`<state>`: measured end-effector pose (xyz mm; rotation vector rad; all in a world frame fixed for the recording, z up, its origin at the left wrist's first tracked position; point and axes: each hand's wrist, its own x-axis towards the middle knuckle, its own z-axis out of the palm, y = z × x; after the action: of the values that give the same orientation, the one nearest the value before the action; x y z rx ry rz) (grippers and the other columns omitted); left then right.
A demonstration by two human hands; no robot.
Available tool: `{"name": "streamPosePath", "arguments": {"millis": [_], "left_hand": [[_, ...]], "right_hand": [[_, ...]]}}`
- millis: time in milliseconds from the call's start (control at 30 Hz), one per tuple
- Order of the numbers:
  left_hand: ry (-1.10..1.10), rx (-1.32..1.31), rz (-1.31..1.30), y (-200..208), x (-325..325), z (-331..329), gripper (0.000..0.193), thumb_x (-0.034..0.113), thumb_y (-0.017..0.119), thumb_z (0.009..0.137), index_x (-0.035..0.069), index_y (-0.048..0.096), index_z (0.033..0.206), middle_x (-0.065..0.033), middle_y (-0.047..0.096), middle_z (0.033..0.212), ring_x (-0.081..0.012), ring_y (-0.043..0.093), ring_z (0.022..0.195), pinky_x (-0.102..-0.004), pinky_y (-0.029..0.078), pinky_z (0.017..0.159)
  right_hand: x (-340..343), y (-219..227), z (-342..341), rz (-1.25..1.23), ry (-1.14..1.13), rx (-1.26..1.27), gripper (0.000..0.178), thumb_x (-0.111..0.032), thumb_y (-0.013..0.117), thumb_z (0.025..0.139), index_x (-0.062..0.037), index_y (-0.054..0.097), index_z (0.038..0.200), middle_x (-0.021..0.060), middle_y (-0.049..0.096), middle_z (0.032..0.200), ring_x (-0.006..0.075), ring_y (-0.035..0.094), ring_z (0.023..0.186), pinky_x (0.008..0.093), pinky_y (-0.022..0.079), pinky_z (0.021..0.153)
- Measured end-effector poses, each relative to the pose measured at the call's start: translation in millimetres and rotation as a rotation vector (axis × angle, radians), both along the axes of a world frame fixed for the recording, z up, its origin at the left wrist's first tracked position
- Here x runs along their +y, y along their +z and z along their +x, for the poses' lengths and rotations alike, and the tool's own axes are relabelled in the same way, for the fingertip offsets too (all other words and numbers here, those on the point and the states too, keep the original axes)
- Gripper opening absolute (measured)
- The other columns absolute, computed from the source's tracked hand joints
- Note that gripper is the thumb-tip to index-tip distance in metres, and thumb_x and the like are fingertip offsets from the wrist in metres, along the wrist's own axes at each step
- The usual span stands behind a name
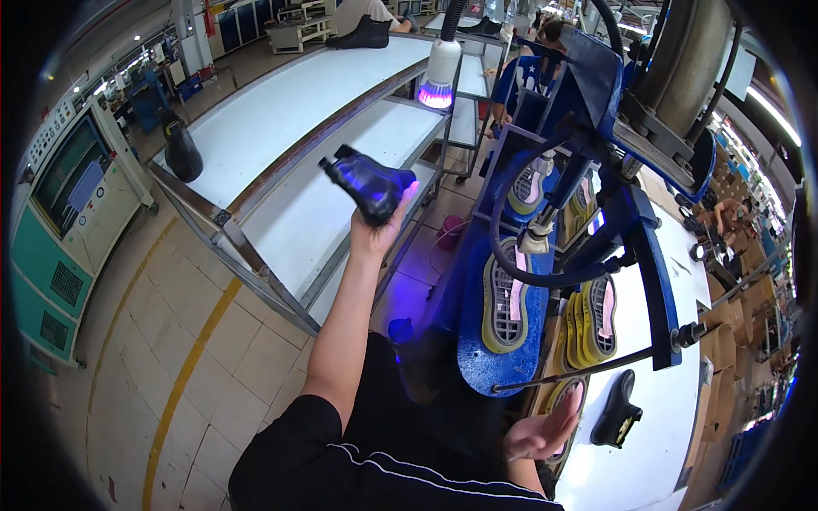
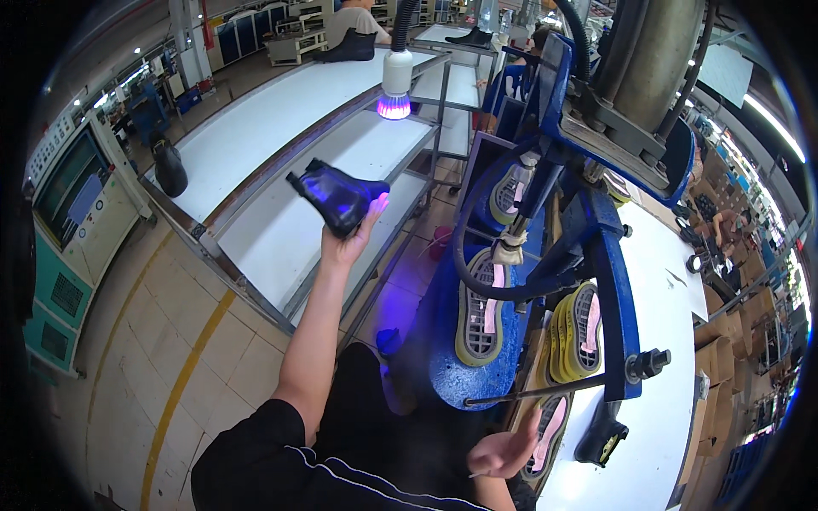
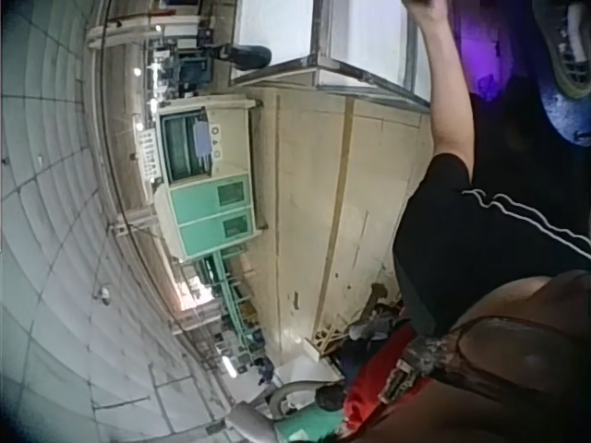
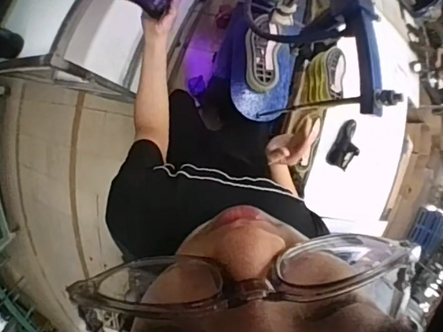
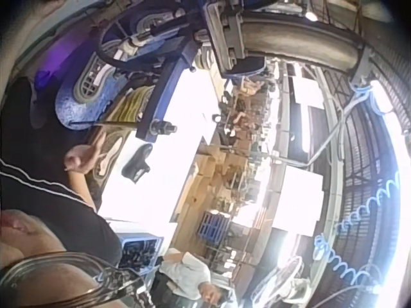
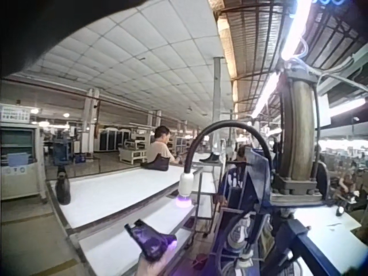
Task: The person attaches soles to shoe uppers using a pressing machine, presses the edges along the soles by hand, and places the assembled shoes onto a metal shelf.
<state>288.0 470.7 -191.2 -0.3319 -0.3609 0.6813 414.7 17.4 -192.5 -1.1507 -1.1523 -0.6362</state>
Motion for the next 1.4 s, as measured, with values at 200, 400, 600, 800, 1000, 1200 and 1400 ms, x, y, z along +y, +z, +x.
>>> {"name": "streamPosePath", "arguments": {"millis": [200,400,600,800,1000,1200,1400], "left_hand": [[0.020,0.176,0.096,44,-44,-5,0.052,0.032,0.037,0.108,-0.006,0.049,0.143,-0.0337,0.053,0.141,-0.0570,0.045,0.137,-0.0706,0.042,0.111],[0.625,0.894,0.512,88,-138,-57,0.044,0.028,0.058,0.106,0.000,0.054,0.140,-0.0188,0.065,0.133,-0.0304,0.067,0.116,-0.0453,0.051,0.105],[1.583,1.451,1.244,157,-145,-153,0.060,0.031,0.071,0.099,-0.003,0.049,0.144,-0.0194,0.061,0.137,-0.0330,0.056,0.132,-0.0409,0.037,0.116],[2.122,2.195,1.444,151,-83,-229,0.026,0.024,0.079,0.086,0.001,0.073,0.097,-0.0138,0.075,0.109,-0.0393,0.065,0.111,-0.0564,0.043,0.106],[2.387,1.928,1.262,127,-70,-209,0.019,0.002,0.079,0.080,0.001,0.065,0.067,-0.0078,0.075,0.087,-0.0261,0.064,0.076,-0.0383,0.049,0.080],[2.449,1.864,1.229,134,-70,-191,0.015,-0.001,0.075,0.083,0.003,0.070,0.070,-0.0066,0.074,0.082,-0.0245,0.065,0.075,-0.0381,0.050,0.081],[2.433,1.918,1.238,131,-75,-202,0.019,-0.002,0.075,0.082,0.003,0.067,0.066,-0.0062,0.074,0.082,-0.0228,0.066,0.076,-0.0384,0.049,0.081]], "right_hand": [[44,19,-44,-0.267,0.208,-0.110,0.070,-0.027,0.060,0.099,0.0124,0.036,0.152,0.0367,0.046,0.150,0.0452,0.043,0.145,0.0544,0.030,0.122],[162,81,-103,-0.514,0.766,0.500,0.061,-0.004,0.071,0.093,0.0081,0.044,0.147,0.0197,0.056,0.144,0.0294,0.052,0.137,0.0399,0.035,0.118],[249,136,-160,0.163,0.804,0.892,0.044,-0.007,0.070,0.095,0.0052,0.056,0.135,0.0154,0.063,0.130,0.0235,0.063,0.119,0.0388,0.049,0.107],[373,233,-200,-0.077,0.769,0.446,0.034,-0.019,0.084,0.087,0.0065,0.071,0.106,0.0138,0.078,0.092,0.0154,0.072,0.083,0.0318,0.056,0.079],[527,238,-264,-0.314,0.567,0.219,0.041,-0.027,0.083,0.076,0.0060,0.071,0.096,0.0273,0.073,0.086,0.0437,0.073,0.084,0.0461,0.057,0.077],[644,200,-290,-0.634,0.779,-0.104,0.068,-0.050,0.073,0.091,0.0053,0.058,0.128,0.0311,0.070,0.113,0.0459,0.067,0.110,0.0498,0.053,0.096],[589,205,-283,-0.925,0.789,-0.250,0.077,-0.064,0.070,0.088,0.0079,0.071,0.114,0.0307,0.072,0.109,0.0432,0.069,0.108,0.0453,0.054,0.094]]}}
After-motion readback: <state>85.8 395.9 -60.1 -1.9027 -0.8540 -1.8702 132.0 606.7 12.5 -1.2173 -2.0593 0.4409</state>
